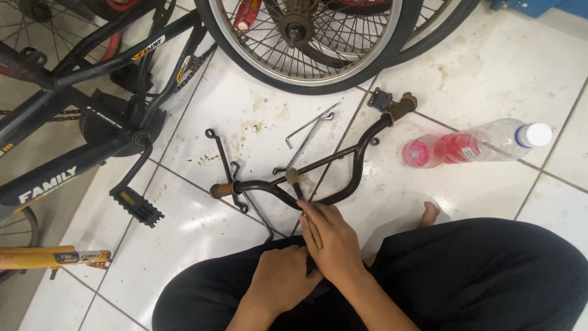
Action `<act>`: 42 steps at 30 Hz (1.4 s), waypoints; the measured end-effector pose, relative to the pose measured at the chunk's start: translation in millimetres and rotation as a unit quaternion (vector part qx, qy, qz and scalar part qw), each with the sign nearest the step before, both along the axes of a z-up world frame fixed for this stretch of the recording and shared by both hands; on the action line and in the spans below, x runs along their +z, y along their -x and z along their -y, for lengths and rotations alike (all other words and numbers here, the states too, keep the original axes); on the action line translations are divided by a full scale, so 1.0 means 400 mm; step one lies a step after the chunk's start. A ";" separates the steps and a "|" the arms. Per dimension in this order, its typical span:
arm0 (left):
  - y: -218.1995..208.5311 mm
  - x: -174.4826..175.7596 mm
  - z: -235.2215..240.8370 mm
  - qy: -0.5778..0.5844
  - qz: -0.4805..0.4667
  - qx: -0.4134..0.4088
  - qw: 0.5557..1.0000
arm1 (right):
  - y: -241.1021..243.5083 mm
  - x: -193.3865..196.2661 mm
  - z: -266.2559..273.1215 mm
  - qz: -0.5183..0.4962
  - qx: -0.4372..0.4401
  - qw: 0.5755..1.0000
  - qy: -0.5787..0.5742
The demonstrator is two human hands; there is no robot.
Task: Cleaning a bicycle handlebar using a brush and a cloth
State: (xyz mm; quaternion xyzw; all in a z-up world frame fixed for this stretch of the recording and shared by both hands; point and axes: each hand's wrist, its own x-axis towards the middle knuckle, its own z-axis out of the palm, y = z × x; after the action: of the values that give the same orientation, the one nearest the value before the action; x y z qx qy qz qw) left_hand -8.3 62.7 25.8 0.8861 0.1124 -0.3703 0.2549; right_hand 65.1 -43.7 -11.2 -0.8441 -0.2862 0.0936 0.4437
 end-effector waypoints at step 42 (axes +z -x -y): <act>0.005 -0.028 0.006 -0.047 -0.020 -0.016 0.999 | -0.044 -0.031 0.072 0.005 -0.197 0.980 0.028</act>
State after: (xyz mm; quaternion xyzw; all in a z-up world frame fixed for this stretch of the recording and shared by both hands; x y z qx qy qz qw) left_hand -10.2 60.3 14.5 0.8912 0.1211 -0.3864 0.2045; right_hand 82.7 -72.4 -23.8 -0.8965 -0.1136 0.0084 0.4281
